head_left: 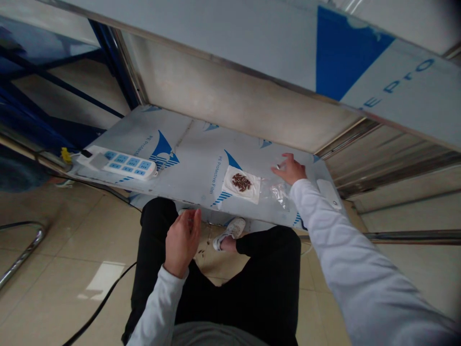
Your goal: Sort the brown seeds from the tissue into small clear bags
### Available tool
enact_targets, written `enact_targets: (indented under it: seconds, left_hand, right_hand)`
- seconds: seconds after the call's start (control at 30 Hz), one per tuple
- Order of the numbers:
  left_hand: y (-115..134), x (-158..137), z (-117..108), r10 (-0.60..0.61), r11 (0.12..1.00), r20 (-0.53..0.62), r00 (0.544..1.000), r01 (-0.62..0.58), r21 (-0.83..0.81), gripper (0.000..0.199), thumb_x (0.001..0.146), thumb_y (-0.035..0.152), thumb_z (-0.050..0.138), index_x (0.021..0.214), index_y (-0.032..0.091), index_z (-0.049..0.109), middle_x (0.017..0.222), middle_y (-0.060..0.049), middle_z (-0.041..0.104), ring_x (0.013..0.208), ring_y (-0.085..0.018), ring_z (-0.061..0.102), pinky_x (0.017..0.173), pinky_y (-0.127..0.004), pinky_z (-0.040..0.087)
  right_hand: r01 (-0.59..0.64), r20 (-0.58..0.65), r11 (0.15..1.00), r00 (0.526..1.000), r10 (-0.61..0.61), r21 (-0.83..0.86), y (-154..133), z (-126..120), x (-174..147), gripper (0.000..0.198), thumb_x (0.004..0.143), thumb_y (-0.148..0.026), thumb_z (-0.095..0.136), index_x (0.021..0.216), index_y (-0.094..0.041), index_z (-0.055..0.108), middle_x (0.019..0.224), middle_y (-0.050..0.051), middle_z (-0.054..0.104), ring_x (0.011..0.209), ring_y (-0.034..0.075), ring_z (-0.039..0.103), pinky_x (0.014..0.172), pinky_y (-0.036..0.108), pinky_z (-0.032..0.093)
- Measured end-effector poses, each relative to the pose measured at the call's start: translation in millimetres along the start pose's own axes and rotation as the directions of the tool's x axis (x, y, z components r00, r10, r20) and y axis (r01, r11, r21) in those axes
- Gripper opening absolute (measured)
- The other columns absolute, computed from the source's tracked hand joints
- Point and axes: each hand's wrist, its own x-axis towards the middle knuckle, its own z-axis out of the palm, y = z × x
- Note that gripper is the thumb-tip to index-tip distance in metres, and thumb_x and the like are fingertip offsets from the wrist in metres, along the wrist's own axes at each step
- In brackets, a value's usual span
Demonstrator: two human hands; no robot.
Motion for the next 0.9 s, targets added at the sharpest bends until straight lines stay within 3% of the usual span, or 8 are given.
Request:
enact_targets:
  seconds: [0.1,0.23,0.37,0.47,0.6,0.73,0.9]
  left_hand:
    - [0.0,-0.6,4.6,0.023,1.0,0.015,1.0,-0.023,0.004,0.035,0.091,0.044,0.039,0.086,0.018,0.063,0.076,-0.007,0.07,0.067,-0.019,0.067,0.057,-0.025,0.045]
    - [6.2,-4.4,13.9,0.073,0.997,0.055,0.996,-0.074,0.013,0.032,0.089,0.041,0.042,0.084,0.018,0.063,0.077,-0.007,0.07,0.066,-0.018,0.067,0.058,-0.025,0.047]
    - [13.4,-10.3,17.4,0.105,0.994,0.096,0.99,-0.107,0.022,0.032,0.09,0.042,0.041,0.084,0.018,0.062,0.081,-0.008,0.07,0.068,-0.018,0.067,0.061,-0.025,0.049]
    - [17.0,-12.7,17.2,0.095,0.994,0.123,0.988,-0.102,0.049,0.033,0.09,0.043,0.04,0.086,0.019,0.062,0.085,-0.007,0.071,0.072,-0.019,0.068,0.064,-0.027,0.049]
    - [21.1,-13.3,21.2,0.066,0.99,0.151,0.986,-0.084,0.117,0.034,0.091,0.044,0.039,0.087,0.019,0.062,0.085,-0.007,0.071,0.075,-0.02,0.068,0.066,-0.028,0.049]
    - [23.3,-15.4,31.0,0.078,0.985,0.198,0.977,-0.106,0.134,0.034,0.091,0.044,0.038,0.089,0.019,0.061,0.087,-0.006,0.071,0.075,-0.019,0.068,0.067,-0.028,0.049]
    - [22.4,-18.1,39.7,0.087,0.979,0.238,0.967,-0.127,0.161,0.034,0.091,0.045,0.038,0.09,0.02,0.061,0.088,-0.006,0.071,0.075,-0.019,0.067,0.069,-0.029,0.049]
  right_hand:
    - [-0.157,-0.102,0.976,0.979,0.174,0.152,24.7,4.4,-22.1,0.061,0.08,-0.045,0.06,0.127,-0.015,0.038,0.105,0.013,0.067,0.097,0.029,0.061,0.08,0.041,0.042]
    - [-0.129,-0.139,0.99,0.981,0.136,0.06,18.0,35.4,-59.8,0.049,0.085,-0.042,0.054,0.123,-0.013,0.045,0.113,0.018,0.062,0.104,0.032,0.057,0.086,0.043,0.04]
    - [-0.08,-0.092,0.997,0.993,0.077,-0.022,3.7,78.8,-83.3,0.039,0.093,-0.031,0.039,0.124,-0.011,0.05,0.129,0.021,0.054,0.118,0.03,0.049,0.098,0.044,0.033]
    - [-0.08,-0.044,0.997,0.996,0.08,0.002,7.2,108.2,-93.1,0.046,0.096,-0.032,0.029,0.132,-0.009,0.047,0.142,0.019,0.044,0.131,0.03,0.038,0.104,0.045,0.03]
    - [-0.125,-0.001,0.991,0.992,0.125,0.054,17.7,136.7,-103.0,0.062,0.094,-0.045,0.033,0.142,-0.006,0.035,0.15,0.018,0.03,0.138,0.031,0.026,0.109,0.045,0.026]
    - [-0.142,0.003,0.982,0.99,0.143,0.121,20.2,148.3,-107.2,0.063,0.094,-0.043,0.033,0.144,-0.006,0.03,0.153,0.016,0.023,0.141,0.03,0.021,0.112,0.045,0.021]
    - [-0.144,-0.05,0.948,0.985,0.165,0.283,26.1,147.6,-104.5,0.066,0.092,-0.044,0.035,0.146,-0.008,0.023,0.152,0.019,0.023,0.14,0.029,0.023,0.11,0.046,0.025]
